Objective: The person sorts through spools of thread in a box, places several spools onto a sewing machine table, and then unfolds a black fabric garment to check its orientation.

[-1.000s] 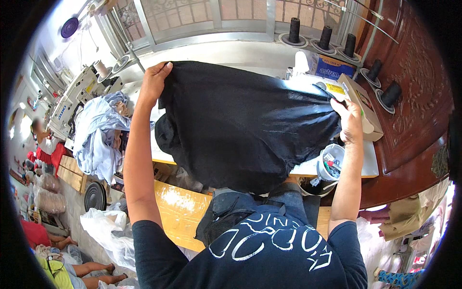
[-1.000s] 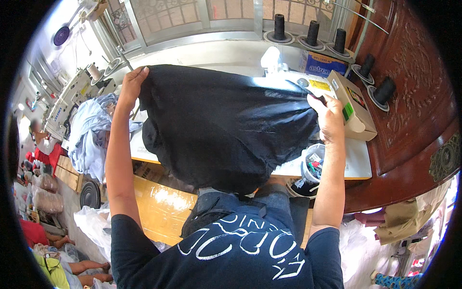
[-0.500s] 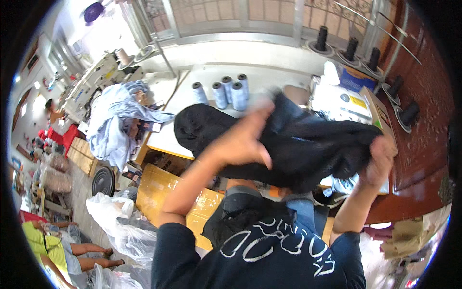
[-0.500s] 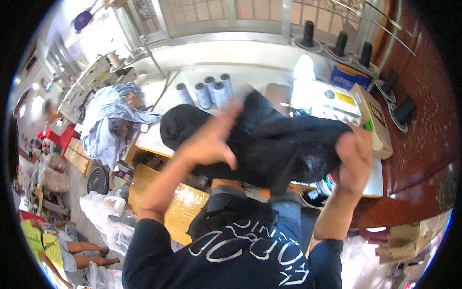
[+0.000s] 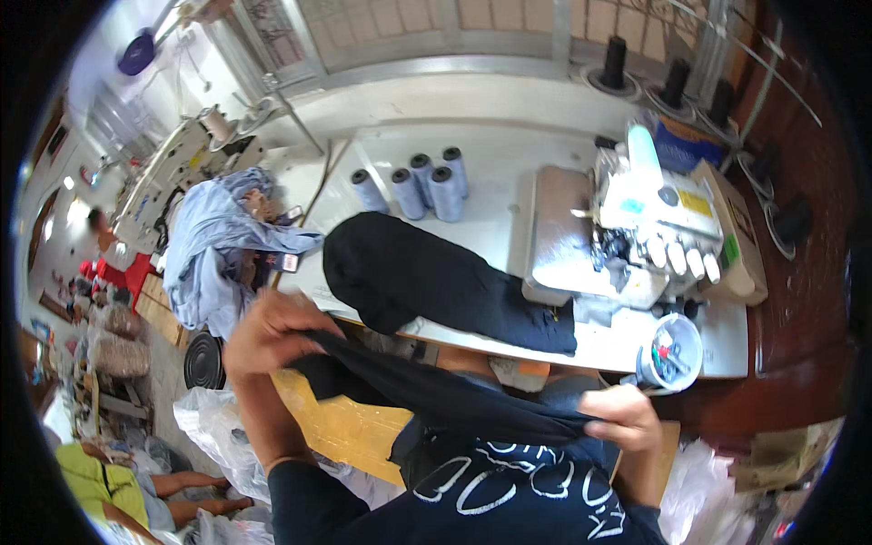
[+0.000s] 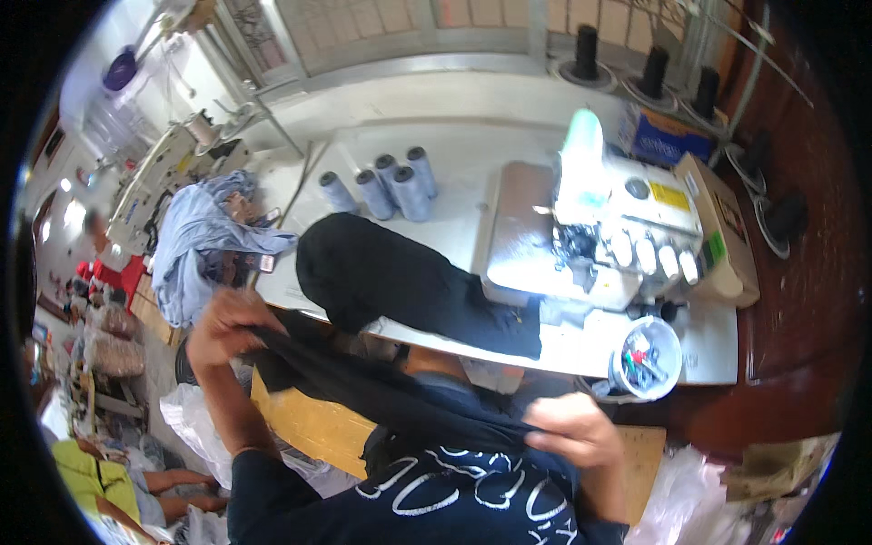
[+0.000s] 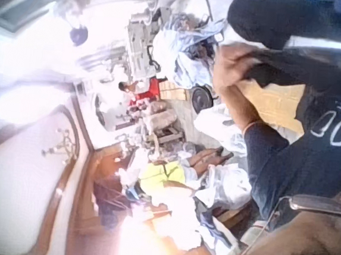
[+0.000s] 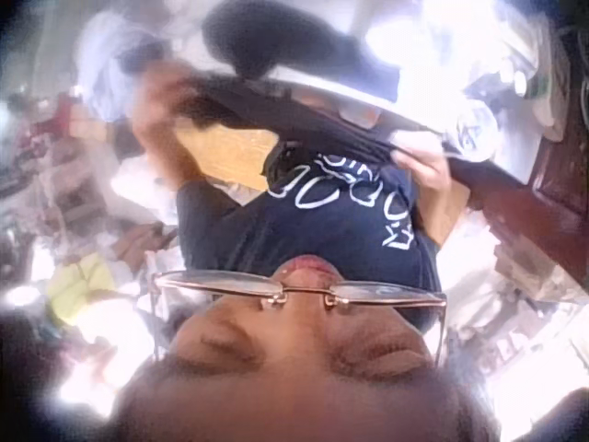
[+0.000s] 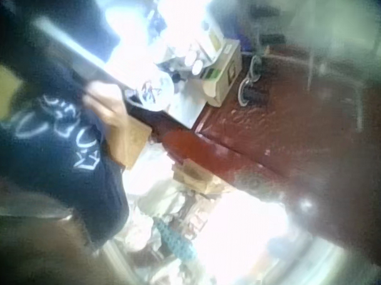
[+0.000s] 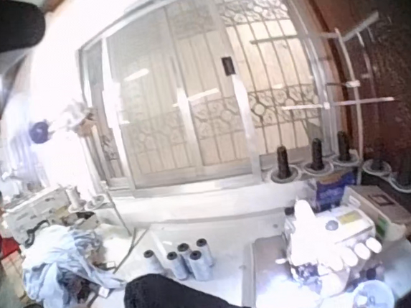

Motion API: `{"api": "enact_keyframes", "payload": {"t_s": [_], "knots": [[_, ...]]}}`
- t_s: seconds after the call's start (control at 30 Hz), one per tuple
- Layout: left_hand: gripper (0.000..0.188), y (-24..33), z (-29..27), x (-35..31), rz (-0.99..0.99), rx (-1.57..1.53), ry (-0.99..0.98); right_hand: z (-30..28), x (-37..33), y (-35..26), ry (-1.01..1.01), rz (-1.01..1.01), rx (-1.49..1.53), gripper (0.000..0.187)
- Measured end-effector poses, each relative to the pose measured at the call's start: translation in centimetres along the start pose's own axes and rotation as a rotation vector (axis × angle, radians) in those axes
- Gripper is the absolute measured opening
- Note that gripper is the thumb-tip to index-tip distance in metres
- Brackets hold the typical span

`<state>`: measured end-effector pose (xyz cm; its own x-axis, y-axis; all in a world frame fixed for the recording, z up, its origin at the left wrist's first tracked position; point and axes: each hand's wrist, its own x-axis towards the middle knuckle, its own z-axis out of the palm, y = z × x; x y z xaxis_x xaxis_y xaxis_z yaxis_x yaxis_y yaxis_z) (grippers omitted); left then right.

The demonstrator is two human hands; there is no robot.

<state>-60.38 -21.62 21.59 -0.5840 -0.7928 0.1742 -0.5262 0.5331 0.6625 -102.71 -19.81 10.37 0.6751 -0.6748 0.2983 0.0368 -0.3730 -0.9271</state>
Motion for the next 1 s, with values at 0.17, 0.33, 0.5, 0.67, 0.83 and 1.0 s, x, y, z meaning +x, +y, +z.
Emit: {"api": "enact_keyframes", "payload": {"t_s": [0.17,0.33,0.5,0.67,0.83,1.0], "knots": [[0.023,-5.8,-1.4,7.3,0.028,0.554,0.347,3.5,3.9,3.8,0.424,0.205,-0.380,0.016],[0.040,-17.2,6.0,10.3,-0.011,0.624,0.373,3.0,5.1,10.2,0.609,0.374,-1.012,0.029],[0.039,-14.2,13.7,8.4,-0.157,0.625,0.398,5.0,6.6,11.7,0.608,0.386,-1.298,0.025],[0.069,-11.9,16.6,4.8,-0.091,0.505,0.064,6.7,8.9,10.6,0.566,0.308,-0.565,0.018],[0.083,-11.4,17.5,6.8,0.072,0.083,0.418,5.4,17.0,-0.9,0.318,-0.173,-0.192,0.022],[0.077,-12.4,11.4,11.6,-0.105,-0.225,0.419,6.2,22.8,-4.6,0.207,-0.404,-0.001,0.023]]}}
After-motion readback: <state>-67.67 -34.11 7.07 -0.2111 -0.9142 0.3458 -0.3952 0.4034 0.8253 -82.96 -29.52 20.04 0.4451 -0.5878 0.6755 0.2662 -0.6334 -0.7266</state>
